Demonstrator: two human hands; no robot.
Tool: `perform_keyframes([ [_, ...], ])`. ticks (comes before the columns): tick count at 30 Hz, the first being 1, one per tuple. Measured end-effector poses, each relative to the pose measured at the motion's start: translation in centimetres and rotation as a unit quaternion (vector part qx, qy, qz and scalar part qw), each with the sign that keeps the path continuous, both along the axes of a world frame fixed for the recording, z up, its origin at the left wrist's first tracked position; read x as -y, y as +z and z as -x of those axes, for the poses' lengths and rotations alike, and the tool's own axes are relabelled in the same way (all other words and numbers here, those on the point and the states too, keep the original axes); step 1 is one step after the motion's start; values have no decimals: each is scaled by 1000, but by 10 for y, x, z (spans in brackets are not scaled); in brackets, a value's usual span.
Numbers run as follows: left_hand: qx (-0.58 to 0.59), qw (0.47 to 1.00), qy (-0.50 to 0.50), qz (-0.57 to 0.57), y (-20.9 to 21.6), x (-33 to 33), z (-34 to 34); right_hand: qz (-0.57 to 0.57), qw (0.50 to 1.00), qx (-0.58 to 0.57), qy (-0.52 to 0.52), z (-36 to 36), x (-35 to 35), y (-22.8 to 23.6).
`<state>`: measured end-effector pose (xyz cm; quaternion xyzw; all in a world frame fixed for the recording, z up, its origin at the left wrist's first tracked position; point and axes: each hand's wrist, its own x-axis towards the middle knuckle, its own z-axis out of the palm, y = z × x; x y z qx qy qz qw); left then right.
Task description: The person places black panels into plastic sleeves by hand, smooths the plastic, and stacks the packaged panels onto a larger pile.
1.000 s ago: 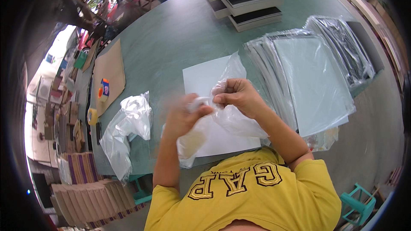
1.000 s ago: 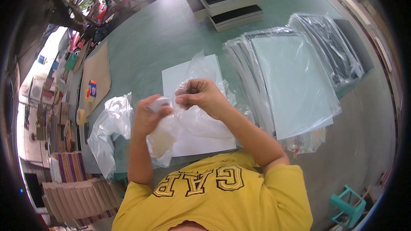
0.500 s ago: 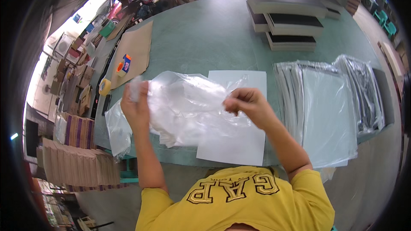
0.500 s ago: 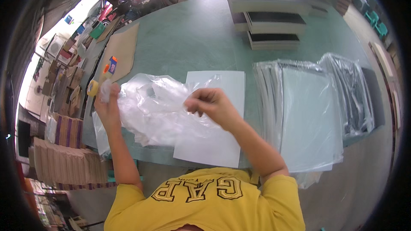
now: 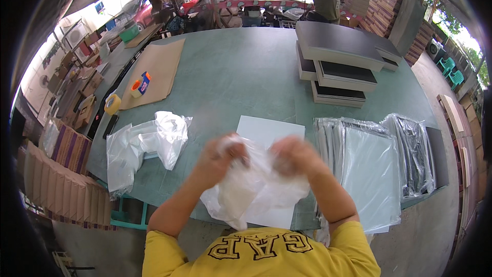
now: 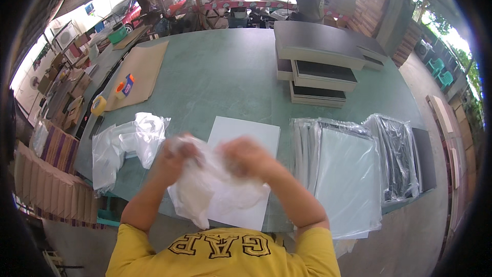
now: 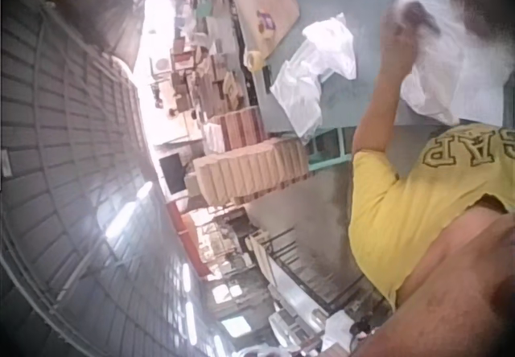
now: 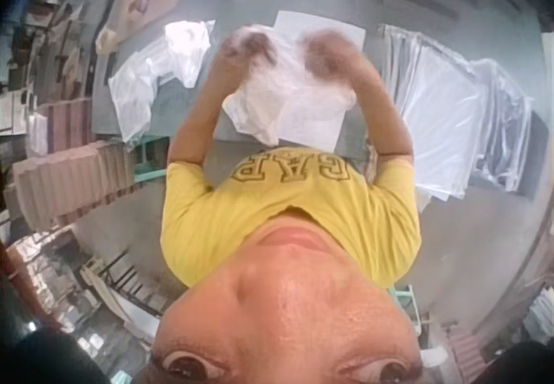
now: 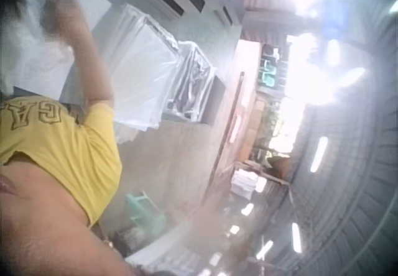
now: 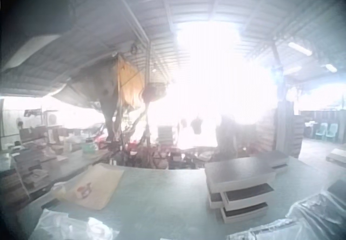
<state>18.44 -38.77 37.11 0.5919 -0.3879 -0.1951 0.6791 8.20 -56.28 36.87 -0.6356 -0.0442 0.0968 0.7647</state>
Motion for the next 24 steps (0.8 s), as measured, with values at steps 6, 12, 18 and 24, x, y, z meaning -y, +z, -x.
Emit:
perform_keyframes([
  [6,20,967,-229,-107,19,-30,-25,-166,976,134,50,9,-14,11],
  [12,-211,926,-310,32,25,-38,-33,200,943,151,221,-7,-9,-29],
  [18,395,726,-231,-513,-35,-43,-46,784,604,118,81,-19,25,-58],
  [24,682,654,-211,-250,-34,-34,-13,865,457,183,-93,-24,38,-84],
])
